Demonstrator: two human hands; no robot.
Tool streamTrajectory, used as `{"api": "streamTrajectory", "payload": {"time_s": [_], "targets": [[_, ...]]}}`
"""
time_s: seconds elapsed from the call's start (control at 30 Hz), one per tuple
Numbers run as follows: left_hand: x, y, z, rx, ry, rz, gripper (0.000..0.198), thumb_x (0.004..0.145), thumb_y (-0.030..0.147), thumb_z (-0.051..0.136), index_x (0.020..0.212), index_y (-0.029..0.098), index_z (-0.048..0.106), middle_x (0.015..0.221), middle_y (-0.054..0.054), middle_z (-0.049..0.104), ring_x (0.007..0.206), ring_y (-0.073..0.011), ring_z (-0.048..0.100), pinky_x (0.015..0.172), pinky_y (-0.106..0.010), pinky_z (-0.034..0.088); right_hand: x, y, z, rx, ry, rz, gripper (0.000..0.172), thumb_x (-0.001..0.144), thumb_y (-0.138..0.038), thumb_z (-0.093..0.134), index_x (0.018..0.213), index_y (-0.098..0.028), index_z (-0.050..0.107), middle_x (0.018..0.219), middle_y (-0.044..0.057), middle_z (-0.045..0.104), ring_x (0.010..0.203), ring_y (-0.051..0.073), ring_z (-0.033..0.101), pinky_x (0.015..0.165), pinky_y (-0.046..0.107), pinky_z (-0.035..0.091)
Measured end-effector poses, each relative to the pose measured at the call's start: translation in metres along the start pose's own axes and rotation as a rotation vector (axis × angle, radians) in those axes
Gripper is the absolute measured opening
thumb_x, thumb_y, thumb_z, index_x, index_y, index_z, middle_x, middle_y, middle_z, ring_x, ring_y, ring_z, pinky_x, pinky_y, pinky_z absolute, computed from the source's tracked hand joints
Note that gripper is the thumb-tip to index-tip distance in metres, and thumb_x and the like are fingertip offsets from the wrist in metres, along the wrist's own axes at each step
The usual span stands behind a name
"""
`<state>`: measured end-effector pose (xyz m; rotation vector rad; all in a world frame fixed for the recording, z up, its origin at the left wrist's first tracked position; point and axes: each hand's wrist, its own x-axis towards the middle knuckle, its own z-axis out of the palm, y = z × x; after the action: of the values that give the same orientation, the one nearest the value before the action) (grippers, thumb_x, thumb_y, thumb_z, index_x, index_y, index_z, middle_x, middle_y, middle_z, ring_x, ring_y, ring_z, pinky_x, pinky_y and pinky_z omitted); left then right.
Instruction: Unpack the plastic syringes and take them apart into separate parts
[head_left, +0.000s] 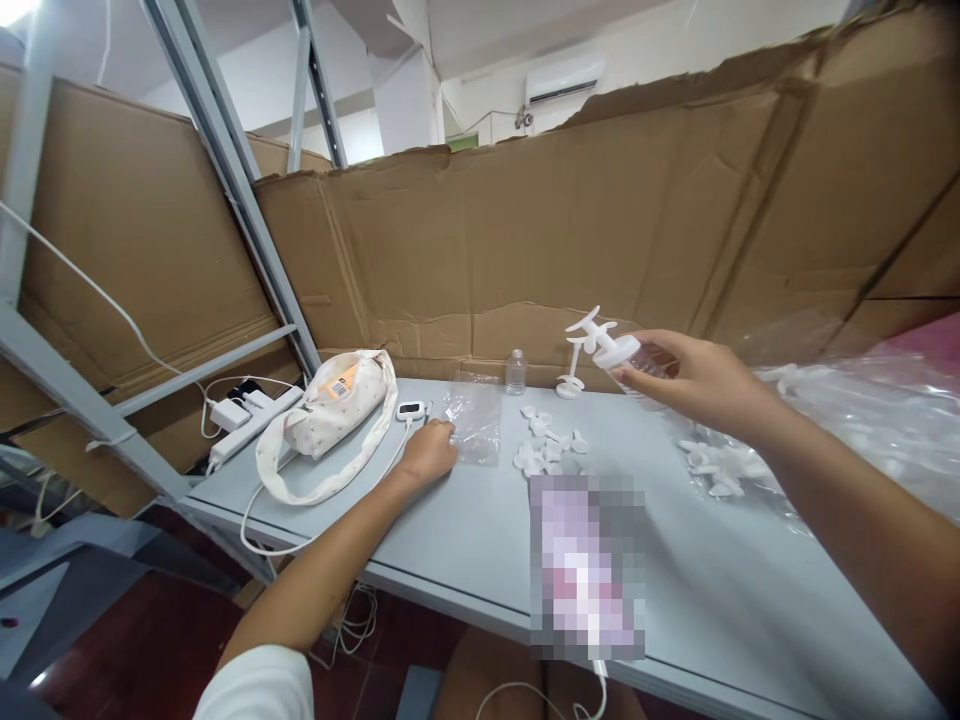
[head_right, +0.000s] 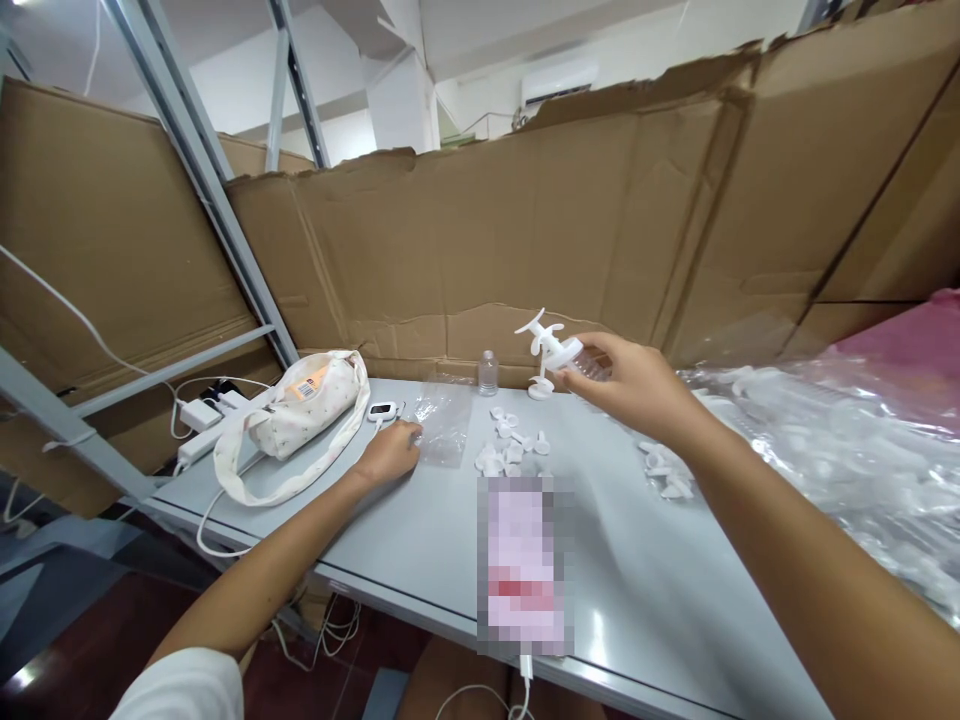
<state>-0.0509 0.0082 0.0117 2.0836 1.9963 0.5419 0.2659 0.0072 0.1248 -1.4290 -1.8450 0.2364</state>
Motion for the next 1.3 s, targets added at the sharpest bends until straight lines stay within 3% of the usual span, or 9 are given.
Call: {"api": "streamTrajectory", "payload": {"time_s": [0.27,0.43,0.57,0.73,0.87,1.0,1.2,1.23,1.3], "targets": [[-0.009,0.022,-0.002,0.289,0.196,0.083,0.04,0.08,0.008,0.043,0.116,0.014,0.06,0.128,-0.016,0.052,0.118,-0.0332,0.043,0.095,-0.047,0.036,-0.012,0.006,-0.001,0.131,0.01,0.006,0.045,0.069,-0.047,0.067,0.108,-0.025,0.063,0.1,0.006,0.068,0.087,0.026,0.06,0.077,0.04,0.046],[-0.017,0.058,-0.006,0.063,0.351,0.386,0.029,0.089,0.026,0.047,0.114,0.02,0.059,0.121,-0.007,0.06,0.113,-0.0252,0.049,0.097,-0.041,0.037,-0.019,0.011,0.009,0.748,-0.042,0.051,0.041,0.069,-0.043,0.074,0.104,-0.028,0.059,0.105,0.004,0.066,0.097,0.022,0.06,0.081,0.036,0.049],[-0.025,0.098,-0.006,-0.276,0.144,0.572,0.048,0.084,0.049,0.055,0.123,0.022,0.048,0.118,-0.006,0.062,0.105,-0.0215,0.057,0.09,-0.035,0.043,-0.026,0.007,0.025,1.104,-0.083,0.119,0.04,0.066,-0.035,0.078,0.099,-0.028,0.058,0.099,0.002,0.062,0.095,0.021,0.06,0.077,0.035,0.053],[-0.024,0.127,0.006,-0.227,0.048,0.405,0.044,0.087,0.056,0.044,0.111,0.019,0.05,0.093,-0.007,0.067,0.082,-0.024,0.062,0.069,-0.033,0.044,-0.038,0.007,0.044,1.267,-0.062,0.2,0.034,0.065,-0.031,0.079,0.092,-0.026,0.059,0.096,0.0,0.061,0.096,0.021,0.06,0.084,0.041,0.053],[-0.018,0.128,0.016,-0.19,-0.064,0.361,0.042,0.088,0.055,0.042,0.104,0.018,0.05,0.083,-0.007,0.065,0.076,-0.0234,0.06,0.066,-0.032,0.041,-0.043,0.019,0.054,1.27,-0.044,0.227,0.03,0.065,-0.031,0.079,0.087,-0.027,0.06,0.09,-0.002,0.063,0.091,0.02,0.062,0.083,0.038,0.054],[-0.019,0.124,0.02,-0.485,-0.246,0.408,0.039,0.085,0.056,0.048,0.093,0.018,0.051,0.076,-0.004,0.059,0.069,-0.0167,0.054,0.061,-0.027,0.039,-0.044,0.034,0.06,1.261,-0.058,0.272,0.03,0.063,-0.034,0.079,0.086,-0.029,0.061,0.083,-0.004,0.064,0.082,0.018,0.064,0.077,0.033,0.055],[-0.023,0.119,0.017,-1.054,-0.888,0.442,0.054,0.08,0.074,0.036,0.068,0.021,0.033,0.052,0.01,0.019,0.043,-0.0057,0.017,0.044,-0.022,0.019,-0.05,0.038,0.06,1.328,-0.221,0.189,0.031,0.066,-0.038,0.076,0.094,-0.031,0.063,0.096,0.0,0.068,0.092,0.022,0.065,0.079,0.034,0.054],[-0.022,0.117,0.017,-1.064,-0.92,0.442,0.055,0.08,0.075,0.034,0.069,0.021,0.033,0.051,0.01,0.019,0.042,-0.0057,0.018,0.043,-0.022,0.019,-0.051,0.037,0.059,1.343,-0.219,0.181,0.032,0.066,-0.037,0.076,0.094,-0.031,0.062,0.097,0.0,0.068,0.094,0.022,0.065,0.08,0.034,0.054],[-0.021,0.114,0.018,-1.014,-0.778,0.429,0.053,0.082,0.072,0.034,0.073,0.02,0.039,0.051,0.008,0.031,0.043,-0.0065,0.027,0.045,-0.022,0.025,-0.052,0.035,0.059,1.36,-0.183,0.184,0.034,0.065,-0.035,0.077,0.094,-0.031,0.061,0.097,-0.001,0.068,0.095,0.022,0.065,0.081,0.034,0.053]]}}
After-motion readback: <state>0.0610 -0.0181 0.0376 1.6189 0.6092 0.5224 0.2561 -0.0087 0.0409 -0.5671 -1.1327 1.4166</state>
